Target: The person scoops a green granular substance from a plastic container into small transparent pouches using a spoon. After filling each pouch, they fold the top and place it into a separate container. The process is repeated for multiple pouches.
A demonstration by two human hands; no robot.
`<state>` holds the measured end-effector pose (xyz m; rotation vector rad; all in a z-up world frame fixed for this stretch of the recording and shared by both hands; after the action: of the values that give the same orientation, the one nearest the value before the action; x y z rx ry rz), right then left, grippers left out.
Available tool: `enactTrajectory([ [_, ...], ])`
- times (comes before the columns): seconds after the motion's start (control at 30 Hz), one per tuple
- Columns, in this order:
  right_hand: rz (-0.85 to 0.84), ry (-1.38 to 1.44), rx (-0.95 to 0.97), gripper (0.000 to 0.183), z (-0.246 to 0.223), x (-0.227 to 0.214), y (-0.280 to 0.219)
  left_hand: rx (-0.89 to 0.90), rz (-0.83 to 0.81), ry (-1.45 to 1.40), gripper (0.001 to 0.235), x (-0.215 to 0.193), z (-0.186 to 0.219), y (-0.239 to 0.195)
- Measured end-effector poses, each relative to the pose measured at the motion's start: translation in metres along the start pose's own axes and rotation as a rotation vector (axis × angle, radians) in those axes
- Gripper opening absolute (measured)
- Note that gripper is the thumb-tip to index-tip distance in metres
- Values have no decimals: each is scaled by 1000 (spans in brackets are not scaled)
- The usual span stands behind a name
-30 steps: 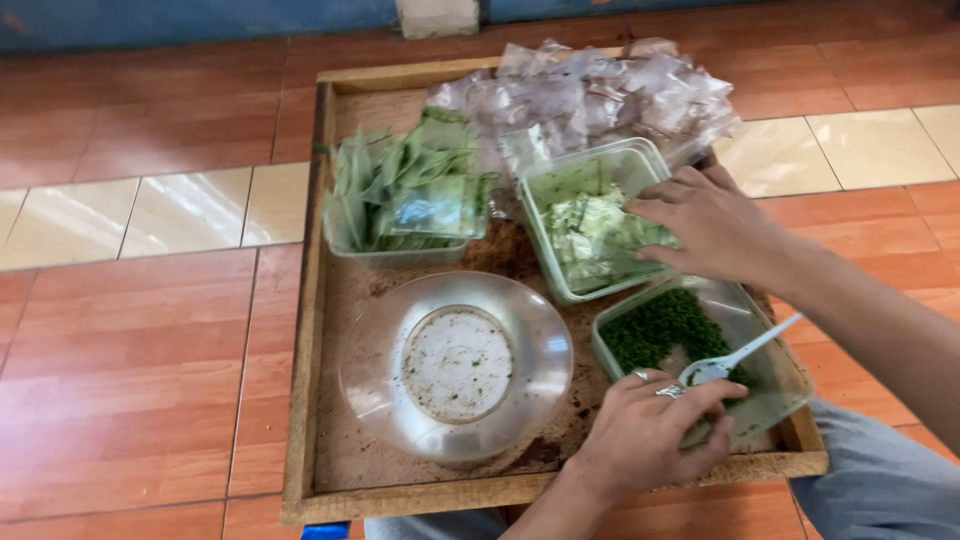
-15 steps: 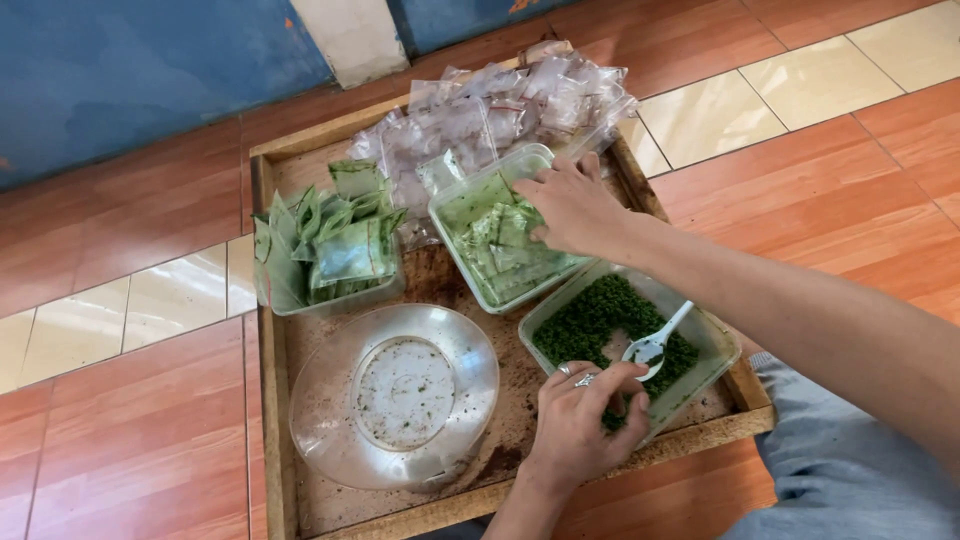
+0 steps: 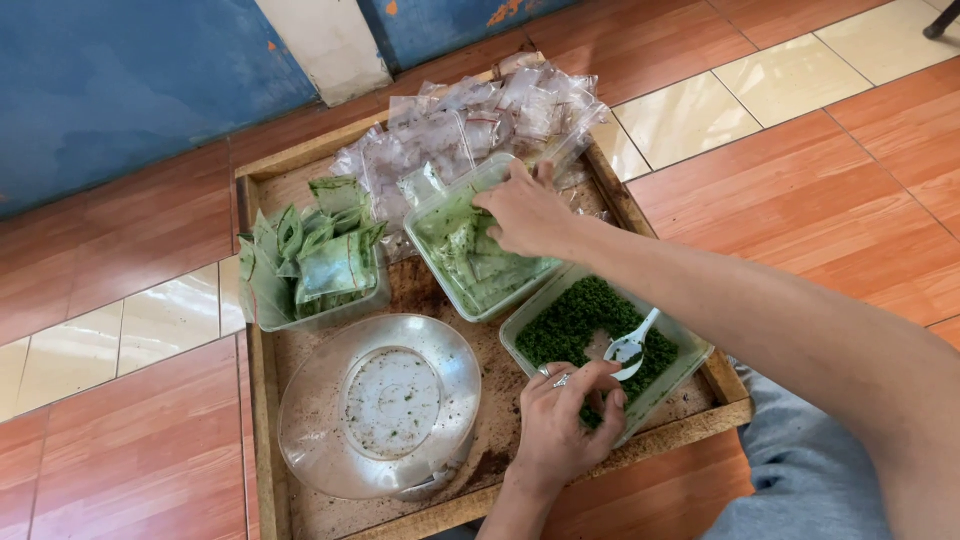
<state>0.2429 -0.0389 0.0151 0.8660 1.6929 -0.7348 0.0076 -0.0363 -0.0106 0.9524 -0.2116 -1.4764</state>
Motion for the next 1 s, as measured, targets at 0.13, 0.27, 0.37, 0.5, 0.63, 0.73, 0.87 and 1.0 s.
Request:
enactTrajectory([
  [0.13,92,101,-5,53,3,8,5,-1,14,-5,19,1,-1,-1],
  [0.27,127,105,-128,39,-4,8,0,-8,8,3,20,3,-4,-5],
  [0.37,182,158,-237,25,-2,6,-7,-12,2,5,21,2,-4,-4],
  [0.5,240,199,-372,22,0,-3,-25,-4,11,2,22,1,-4,-4],
  [0.63,397,372,-493,13,-6,-64,-67,-2,13,-25,20,0,-5,-6],
  [0.73,221,533,-275,7,2,-103,-93,-35,0,-33,22,4,-10,-9],
  [0.87,60,557,-108,5,11,-113,-121,-36,197,-127,28,4,-15,-7],
  [1.0,75,406,-174,5,-5,-109,-143,-263,403,-80,70,-34,19,18],
])
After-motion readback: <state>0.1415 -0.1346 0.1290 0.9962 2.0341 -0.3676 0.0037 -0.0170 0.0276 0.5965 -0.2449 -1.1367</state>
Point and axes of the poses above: each hand's wrist, its own y-axis towards the middle knuckle, its own x-axis out of the palm, z = x × y, the point moved 6 cm from there along y, towards the middle knuckle, and after that the axes turned 2 degrees about -x, right-handed, at the moved point
